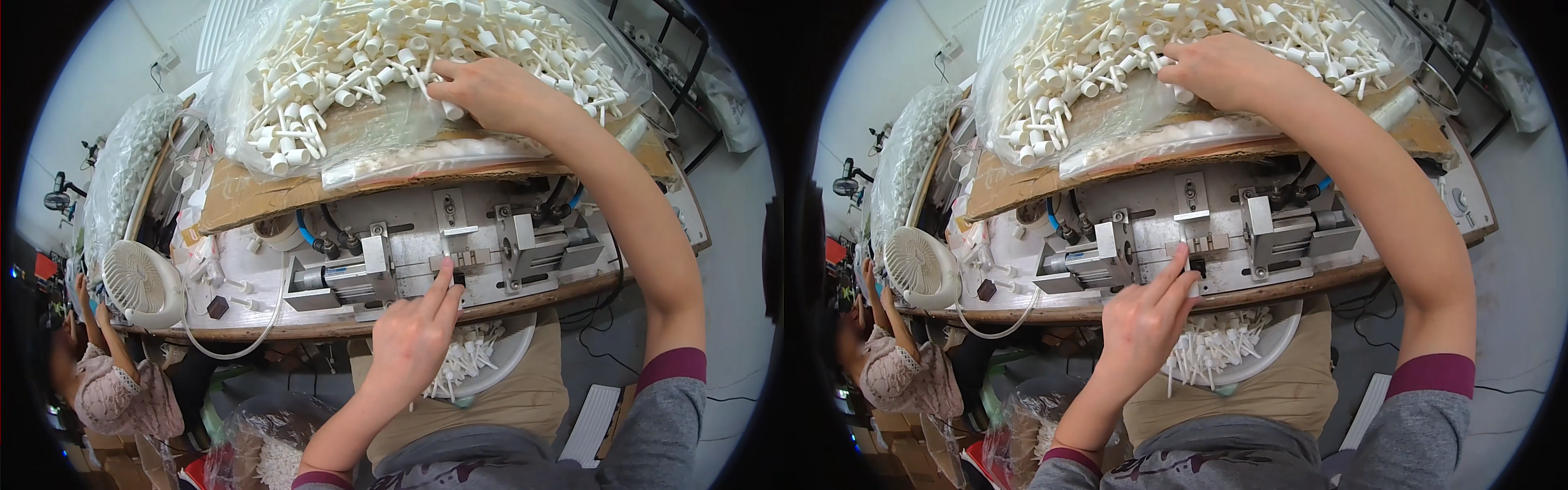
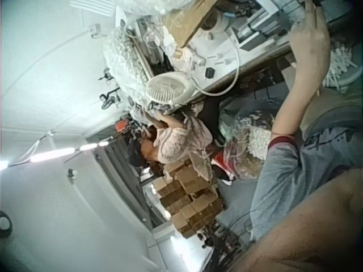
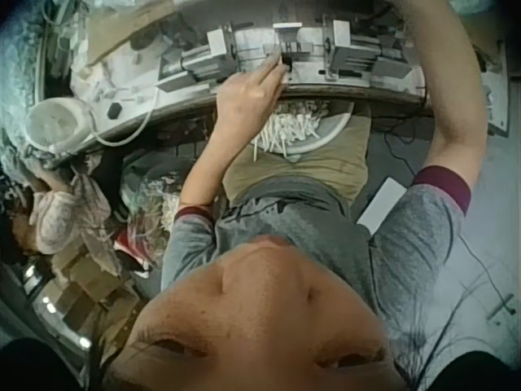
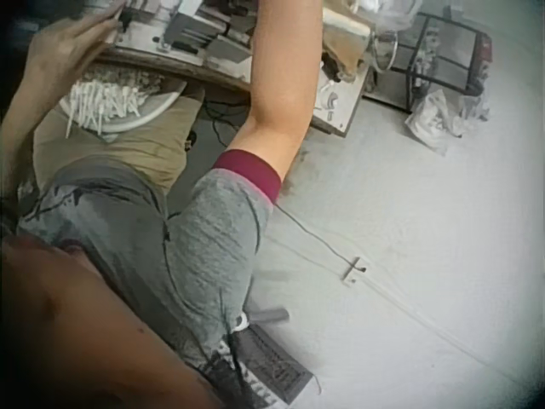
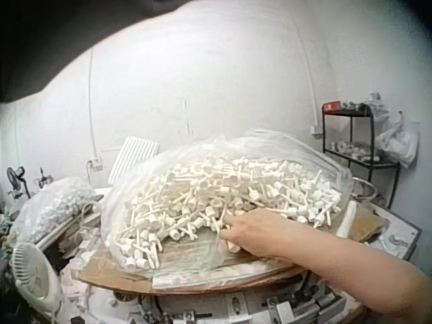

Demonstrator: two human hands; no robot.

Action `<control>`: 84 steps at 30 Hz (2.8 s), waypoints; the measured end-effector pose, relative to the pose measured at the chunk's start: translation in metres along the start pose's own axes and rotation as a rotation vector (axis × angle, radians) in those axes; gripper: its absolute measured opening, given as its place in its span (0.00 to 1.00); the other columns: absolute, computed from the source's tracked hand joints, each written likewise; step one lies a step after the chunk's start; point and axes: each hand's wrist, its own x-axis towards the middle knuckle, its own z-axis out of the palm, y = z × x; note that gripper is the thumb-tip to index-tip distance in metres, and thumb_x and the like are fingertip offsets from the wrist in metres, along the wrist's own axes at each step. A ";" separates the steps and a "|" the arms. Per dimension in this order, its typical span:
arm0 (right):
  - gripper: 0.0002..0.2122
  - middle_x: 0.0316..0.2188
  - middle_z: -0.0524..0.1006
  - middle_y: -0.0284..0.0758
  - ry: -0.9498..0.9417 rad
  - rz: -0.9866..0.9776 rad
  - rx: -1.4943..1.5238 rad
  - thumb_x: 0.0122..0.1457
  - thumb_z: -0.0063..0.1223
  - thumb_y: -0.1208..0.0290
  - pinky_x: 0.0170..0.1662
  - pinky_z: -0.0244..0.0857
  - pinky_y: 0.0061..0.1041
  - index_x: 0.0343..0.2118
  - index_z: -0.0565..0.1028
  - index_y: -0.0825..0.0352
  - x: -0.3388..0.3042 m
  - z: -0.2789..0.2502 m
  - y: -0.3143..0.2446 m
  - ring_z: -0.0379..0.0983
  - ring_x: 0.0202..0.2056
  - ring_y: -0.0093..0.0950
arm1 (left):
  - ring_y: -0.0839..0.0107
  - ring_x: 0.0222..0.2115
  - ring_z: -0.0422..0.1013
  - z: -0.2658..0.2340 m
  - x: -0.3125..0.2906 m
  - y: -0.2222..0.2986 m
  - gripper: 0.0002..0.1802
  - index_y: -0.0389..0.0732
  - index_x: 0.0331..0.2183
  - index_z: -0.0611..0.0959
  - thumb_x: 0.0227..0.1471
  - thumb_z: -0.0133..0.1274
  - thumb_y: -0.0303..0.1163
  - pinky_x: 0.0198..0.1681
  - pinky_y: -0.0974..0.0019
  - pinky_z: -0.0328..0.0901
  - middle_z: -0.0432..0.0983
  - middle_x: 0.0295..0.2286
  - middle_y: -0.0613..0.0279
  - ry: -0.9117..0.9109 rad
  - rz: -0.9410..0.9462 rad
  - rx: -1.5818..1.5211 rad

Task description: Manually assemble white plastic sprayer pump components using a specialized assembly jig.

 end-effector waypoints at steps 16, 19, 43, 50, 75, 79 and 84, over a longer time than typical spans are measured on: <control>0.04 0.23 0.78 0.29 0.572 0.512 1.527 0.57 0.60 0.76 0.21 0.63 0.15 0.33 0.77 0.67 -0.086 -0.029 -0.032 0.71 0.19 0.15 | 0.72 0.26 0.78 -0.017 0.012 0.002 0.25 0.40 0.46 0.84 0.43 0.69 0.27 0.30 0.70 0.71 0.79 0.48 0.55 0.093 -0.201 -0.474; 0.06 0.23 0.78 0.32 0.411 0.548 1.951 0.56 0.61 0.77 0.19 0.62 0.14 0.35 0.77 0.69 -0.105 -0.036 -0.060 0.71 0.17 0.16 | 0.70 0.33 0.79 -0.029 0.027 0.004 0.32 0.36 0.52 0.80 0.42 0.69 0.22 0.36 0.69 0.73 0.79 0.47 0.51 0.418 -0.266 -0.652; 0.14 0.54 0.74 0.50 0.745 0.740 1.445 0.67 0.47 0.79 0.57 0.69 0.30 0.53 0.70 0.77 -0.162 -0.014 -0.176 0.75 0.53 0.36 | 0.71 0.22 0.76 0.001 0.004 0.004 0.19 0.38 0.39 0.86 0.43 0.67 0.31 0.25 0.69 0.65 0.81 0.46 0.57 0.010 0.026 0.074; 0.16 0.51 0.78 0.48 0.682 0.715 1.329 0.64 0.52 0.75 0.55 0.68 0.26 0.53 0.72 0.76 -0.166 -0.007 -0.205 0.75 0.53 0.33 | 0.67 0.29 0.78 -0.003 0.003 0.019 0.21 0.36 0.40 0.85 0.39 0.70 0.25 0.32 0.67 0.72 0.81 0.39 0.53 0.223 -0.060 -0.421; 0.20 0.47 0.75 0.61 0.796 0.499 1.461 0.60 0.56 0.83 0.48 0.74 0.32 0.49 0.57 0.71 -0.188 -0.004 -0.190 0.81 0.43 0.38 | 0.71 0.21 0.76 -0.011 0.011 0.003 0.18 0.40 0.39 0.86 0.41 0.67 0.30 0.25 0.71 0.66 0.82 0.42 0.58 -0.042 0.033 0.035; 0.22 0.42 0.81 0.50 0.729 0.536 1.267 0.55 0.65 0.80 0.38 0.77 0.25 0.47 0.64 0.71 -0.192 0.002 -0.194 0.83 0.37 0.31 | 0.66 0.32 0.79 -0.041 0.007 0.025 0.21 0.36 0.45 0.85 0.46 0.65 0.30 0.37 0.67 0.72 0.82 0.40 0.52 0.010 -0.183 -0.743; 0.21 0.39 0.83 0.40 0.681 0.509 1.119 0.48 0.72 0.74 0.32 0.74 0.21 0.45 0.76 0.71 -0.190 -0.004 -0.195 0.82 0.31 0.28 | 0.38 0.46 0.74 -0.074 -0.005 0.077 0.22 0.35 0.54 0.78 0.62 0.52 0.37 0.46 0.41 0.71 0.75 0.49 0.34 0.139 0.213 -1.880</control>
